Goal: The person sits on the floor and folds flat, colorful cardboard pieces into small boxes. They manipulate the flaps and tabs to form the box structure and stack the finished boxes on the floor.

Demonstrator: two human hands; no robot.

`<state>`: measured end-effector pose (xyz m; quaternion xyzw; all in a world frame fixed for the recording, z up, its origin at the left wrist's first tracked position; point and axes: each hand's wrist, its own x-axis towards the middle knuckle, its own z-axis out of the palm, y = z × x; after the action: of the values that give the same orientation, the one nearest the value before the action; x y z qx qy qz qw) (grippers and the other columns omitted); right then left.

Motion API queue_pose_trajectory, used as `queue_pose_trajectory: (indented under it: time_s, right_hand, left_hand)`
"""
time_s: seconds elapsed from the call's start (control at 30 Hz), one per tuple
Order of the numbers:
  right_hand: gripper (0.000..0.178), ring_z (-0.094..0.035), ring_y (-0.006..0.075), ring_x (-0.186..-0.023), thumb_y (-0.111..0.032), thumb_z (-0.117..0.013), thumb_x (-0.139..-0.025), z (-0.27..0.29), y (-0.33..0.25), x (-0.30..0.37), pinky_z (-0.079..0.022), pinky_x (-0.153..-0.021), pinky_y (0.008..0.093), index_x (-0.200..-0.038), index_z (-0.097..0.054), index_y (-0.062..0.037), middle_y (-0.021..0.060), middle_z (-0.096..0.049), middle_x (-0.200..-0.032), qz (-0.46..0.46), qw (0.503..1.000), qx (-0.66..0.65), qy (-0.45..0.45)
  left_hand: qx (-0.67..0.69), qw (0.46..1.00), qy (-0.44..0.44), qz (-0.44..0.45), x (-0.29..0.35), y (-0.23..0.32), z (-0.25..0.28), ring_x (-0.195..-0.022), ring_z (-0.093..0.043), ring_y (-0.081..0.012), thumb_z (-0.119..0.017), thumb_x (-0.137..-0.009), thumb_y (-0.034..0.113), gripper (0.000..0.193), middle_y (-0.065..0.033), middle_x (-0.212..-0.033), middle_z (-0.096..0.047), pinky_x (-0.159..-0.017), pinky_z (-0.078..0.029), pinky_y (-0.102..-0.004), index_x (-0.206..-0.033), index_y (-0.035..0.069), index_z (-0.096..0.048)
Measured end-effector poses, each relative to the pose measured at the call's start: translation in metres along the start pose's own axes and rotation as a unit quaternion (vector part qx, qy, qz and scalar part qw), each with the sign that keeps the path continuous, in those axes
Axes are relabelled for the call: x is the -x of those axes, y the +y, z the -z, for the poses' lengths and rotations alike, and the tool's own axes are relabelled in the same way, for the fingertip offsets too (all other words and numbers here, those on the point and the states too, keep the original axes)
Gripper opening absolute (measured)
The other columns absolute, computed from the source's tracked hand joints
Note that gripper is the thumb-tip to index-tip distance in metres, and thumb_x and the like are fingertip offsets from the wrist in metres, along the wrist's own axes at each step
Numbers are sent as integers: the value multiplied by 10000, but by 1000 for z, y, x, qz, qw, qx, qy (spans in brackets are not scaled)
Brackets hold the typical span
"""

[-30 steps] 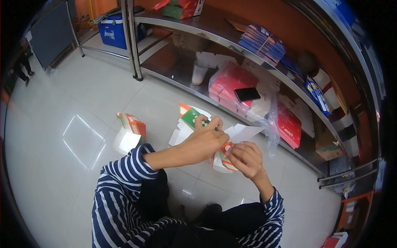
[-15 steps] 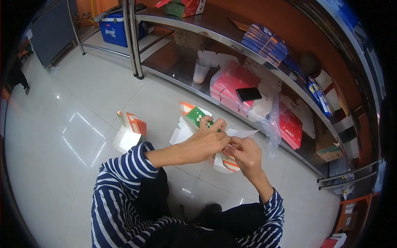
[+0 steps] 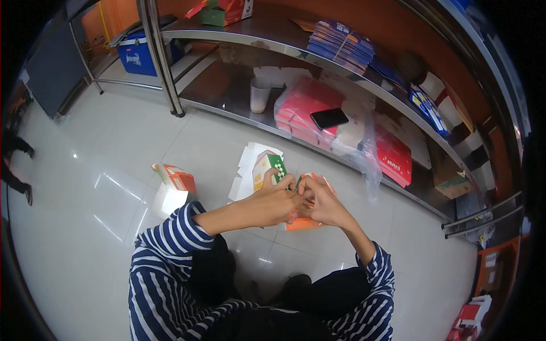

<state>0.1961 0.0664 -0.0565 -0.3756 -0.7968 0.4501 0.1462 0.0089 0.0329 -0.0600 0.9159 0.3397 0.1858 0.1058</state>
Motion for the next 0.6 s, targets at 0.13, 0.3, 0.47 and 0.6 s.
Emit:
queue_pose_trajectory:
  time_s: [0.13,0.3,0.47,0.6]
  right_hand:
    - [455,-575,139,-843,-65,-717,-725,-3,10,-3,-429,-818,289,-1038,-390,-21,68,-561,-846,-24,993,-115,-24]
    - [369,-578,239,-830,-151,-683,-747,-14,10,0,-427,-729,340,-991,-427,-48,121,-591,-883,9,999,-33,30]
    - [433,-578,312,-829,-253,-643,-776,21,-8,8,-435,-769,397,-1091,-470,-11,168,-596,-957,51,959,204,189]
    - [500,-592,254,-860,-299,-646,-796,59,16,32,-437,-786,381,-1161,-488,4,123,-616,-936,90,937,199,272]
  left_hand:
    - [35,999,12,14,0,-4,7,-1040,-426,-242,-669,-684,81,409,-55,-888,-606,-854,-250,-503,-1052,0,-511]
    - [52,998,-17,10,-4,-8,6,-1053,-433,-238,-678,-651,27,522,-46,-876,-622,-858,-241,-487,-1099,15,-411]
    - [109,992,12,61,-2,-21,13,-1053,-449,-201,-713,-654,86,531,18,-915,-592,-914,-224,-461,-1113,103,-446]
    - [173,977,42,119,6,-34,38,-1024,-458,-158,-744,-647,143,639,61,-901,-600,-934,-214,-428,-1230,165,-483]
